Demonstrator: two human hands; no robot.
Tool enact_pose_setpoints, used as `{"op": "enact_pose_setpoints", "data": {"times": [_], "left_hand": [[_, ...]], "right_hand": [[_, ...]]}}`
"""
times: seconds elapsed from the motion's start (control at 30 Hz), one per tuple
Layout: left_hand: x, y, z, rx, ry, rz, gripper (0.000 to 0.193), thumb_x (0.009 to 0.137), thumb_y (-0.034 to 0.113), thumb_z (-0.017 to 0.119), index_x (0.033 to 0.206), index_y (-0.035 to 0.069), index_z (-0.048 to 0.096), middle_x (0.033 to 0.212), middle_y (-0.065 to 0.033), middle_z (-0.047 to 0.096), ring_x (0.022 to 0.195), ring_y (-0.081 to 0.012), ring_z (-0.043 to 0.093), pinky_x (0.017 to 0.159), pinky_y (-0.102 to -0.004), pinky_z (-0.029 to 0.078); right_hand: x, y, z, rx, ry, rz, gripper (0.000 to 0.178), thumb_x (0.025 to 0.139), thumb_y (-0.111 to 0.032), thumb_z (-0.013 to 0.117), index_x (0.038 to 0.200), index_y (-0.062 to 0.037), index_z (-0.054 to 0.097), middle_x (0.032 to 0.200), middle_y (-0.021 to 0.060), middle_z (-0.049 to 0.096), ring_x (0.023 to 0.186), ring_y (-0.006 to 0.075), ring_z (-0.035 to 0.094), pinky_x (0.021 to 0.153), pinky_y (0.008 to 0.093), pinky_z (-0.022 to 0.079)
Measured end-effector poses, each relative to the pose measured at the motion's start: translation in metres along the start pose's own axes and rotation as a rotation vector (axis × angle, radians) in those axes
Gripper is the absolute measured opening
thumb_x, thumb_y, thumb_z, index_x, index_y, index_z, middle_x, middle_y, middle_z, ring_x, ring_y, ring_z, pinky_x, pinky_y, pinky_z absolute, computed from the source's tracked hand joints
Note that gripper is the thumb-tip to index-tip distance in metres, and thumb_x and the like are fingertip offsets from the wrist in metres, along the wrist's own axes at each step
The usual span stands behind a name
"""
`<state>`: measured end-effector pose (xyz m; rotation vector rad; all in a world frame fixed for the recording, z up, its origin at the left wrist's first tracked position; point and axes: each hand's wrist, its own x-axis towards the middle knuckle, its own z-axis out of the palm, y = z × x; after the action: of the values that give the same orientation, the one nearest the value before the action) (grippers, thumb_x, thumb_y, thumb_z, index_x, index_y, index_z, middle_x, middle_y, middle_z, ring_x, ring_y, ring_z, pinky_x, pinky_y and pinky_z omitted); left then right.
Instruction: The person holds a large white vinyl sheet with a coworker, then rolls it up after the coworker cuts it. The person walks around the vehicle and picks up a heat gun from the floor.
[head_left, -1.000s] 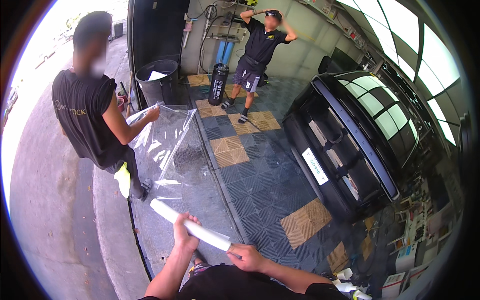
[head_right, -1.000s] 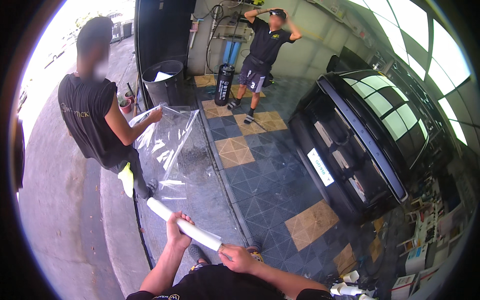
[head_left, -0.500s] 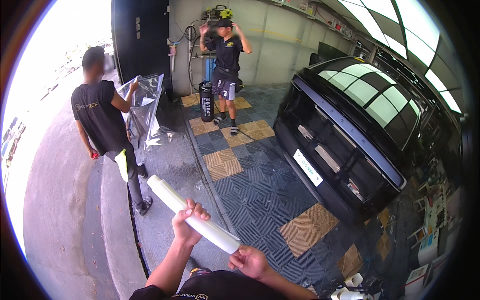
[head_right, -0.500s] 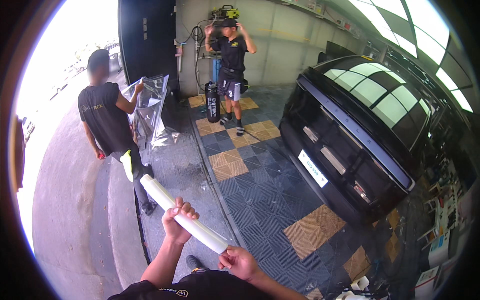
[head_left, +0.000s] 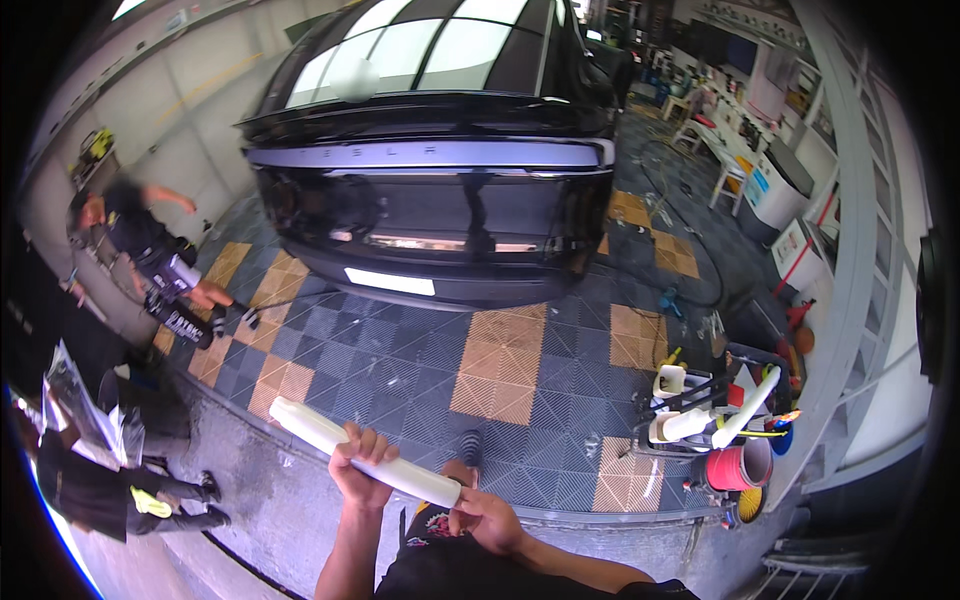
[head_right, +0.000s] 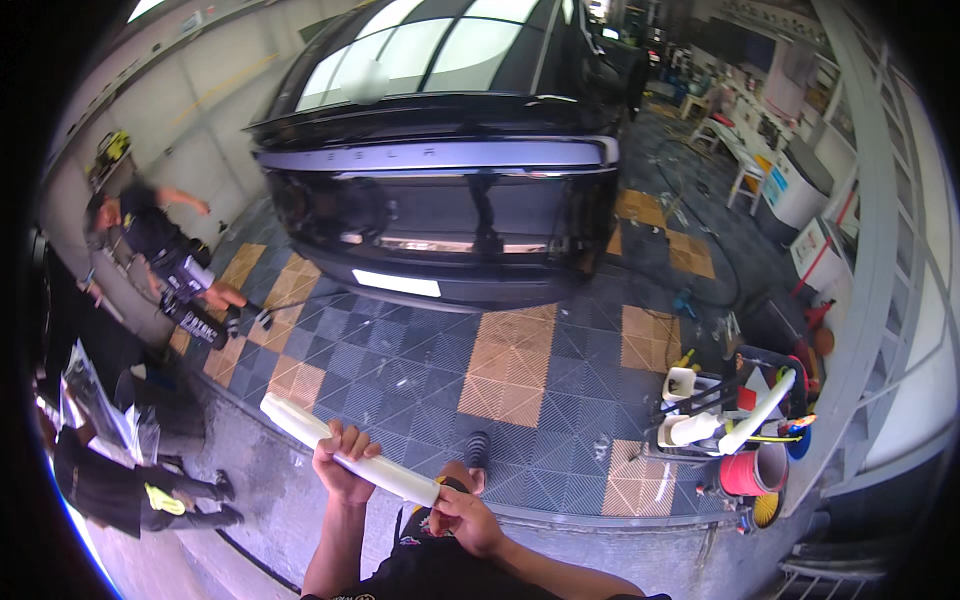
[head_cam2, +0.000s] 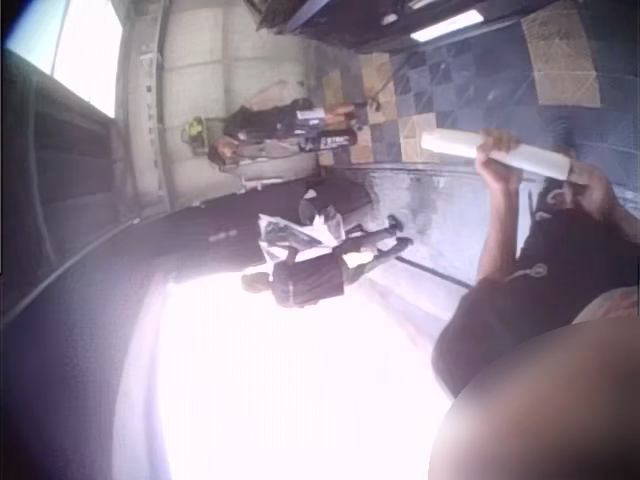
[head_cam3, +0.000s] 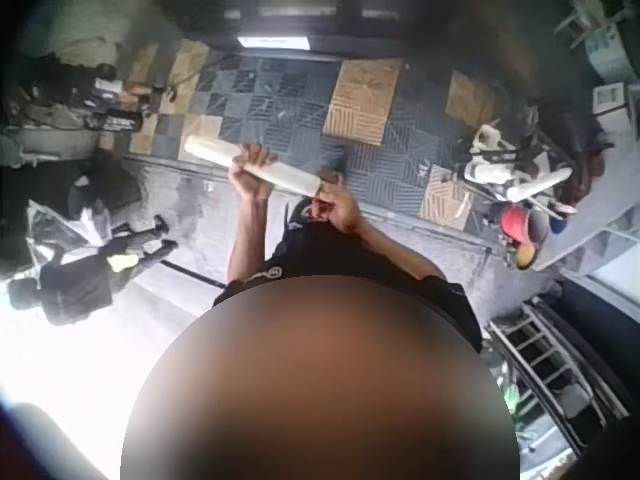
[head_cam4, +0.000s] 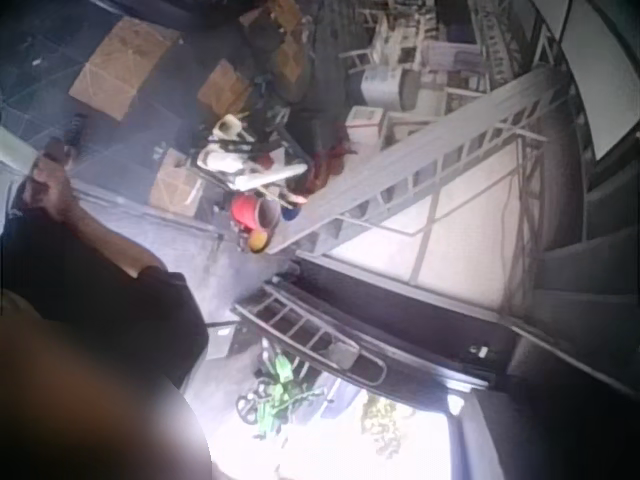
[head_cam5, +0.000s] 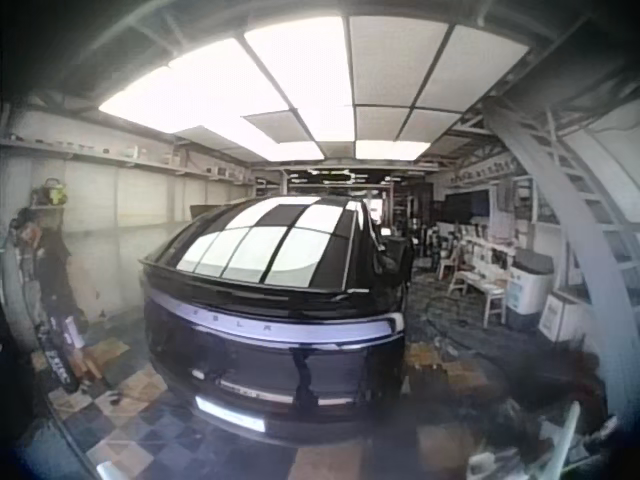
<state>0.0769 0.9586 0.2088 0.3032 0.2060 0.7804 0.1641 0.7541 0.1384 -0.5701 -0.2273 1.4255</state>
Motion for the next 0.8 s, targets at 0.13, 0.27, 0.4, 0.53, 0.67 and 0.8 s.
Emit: {"op": "enact_pose_setpoints", "data": {"times": [0.13,0.27,0.4,0.53,0.67,0.8], "left_hand": [[0.094,-0.066,-0.014,-0.216,0.253,-0.207,0.008,0.082,0.01,0.053,0.08,0.014,0.046,0.064,0.0039,0.038,0.057,-0.0104,0.04,0.063,-0.0305,0.042],[0.187,-0.138,-0.005,-0.002,0.557,-0.458,0.016,0.081,0.011,0.056,0.07,0.013,0.045,0.059,0.0034,0.039,0.054,-0.0116,0.041,0.061,-0.0313,0.046],[0.255,-0.216,0.037,0.205,0.6,-0.664,0.018,0.083,0.012,0.058,0.071,0.012,0.045,0.061,-0.0012,0.045,0.057,-0.0164,0.047,0.061,-0.0354,0.048],[0.31,-0.286,0.099,0.343,0.485,-0.793,0.014,0.086,0.015,0.06,0.083,0.009,0.048,0.07,-0.0041,0.049,0.065,-0.019,0.052,0.063,-0.0392,0.049],[0.358,-0.363,0.177,0.478,0.242,-0.766,0.011,0.084,0.014,0.06,0.085,0.009,0.05,0.07,-0.0042,0.05,0.063,-0.0179,0.049,0.068,-0.0356,0.048],[0.415,-0.432,0.274,0.033,-0.757,-0.929,0.018,0.082,0.015,0.064,0.093,0.012,0.05,0.067,0.001,0.045,0.058,-0.0129,0.041,0.064,-0.0308,0.039]], "right_hand": [[0.014,-0.073,-0.027,-0.793,0.187,-0.26,0.032,0.091,-0.008,0.059,0.121,0.0038,0.059,0.094,0.0116,0.066,0.085,0.0256,0.066,0.079,0.0359,0.052],[0.034,-0.175,-0.056,-1.642,0.211,-0.606,0.029,0.081,-0.008,0.065,0.109,-0.0004,0.062,0.092,0.0195,0.065,0.084,0.0375,0.065,0.076,0.0426,0.054],[0.023,-0.261,-0.073,-1.906,0.289,-0.526,0.028,0.081,-0.008,0.065,0.108,-0.0017,0.065,0.094,0.0135,0.066,0.089,0.0343,0.063,0.074,0.0414,0.053],[0.01,-0.309,-0.094,-1.441,0.679,-0.313,0.024,0.086,-0.013,0.065,0.106,-0.0014,0.066,0.089,0.0151,0.065,0.083,0.0273,0.064,0.073,0.0373,0.053],[0.015,-0.348,-0.136,-0.265,0.834,-0.451,0.02,0.09,-0.017,0.062,0.097,0.0013,0.065,0.081,0.0092,0.061,0.065,0.018,0.057,0.069,0.0352,0.05],[0.029,-0.424,-0.189,0.567,0.314,-0.545,0.019,0.089,-0.013,0.051,0.099,0.0016,0.059,0.072,0.0048,0.051,0.052,0.0155,0.043,0.066,0.0361,0.044]]}}
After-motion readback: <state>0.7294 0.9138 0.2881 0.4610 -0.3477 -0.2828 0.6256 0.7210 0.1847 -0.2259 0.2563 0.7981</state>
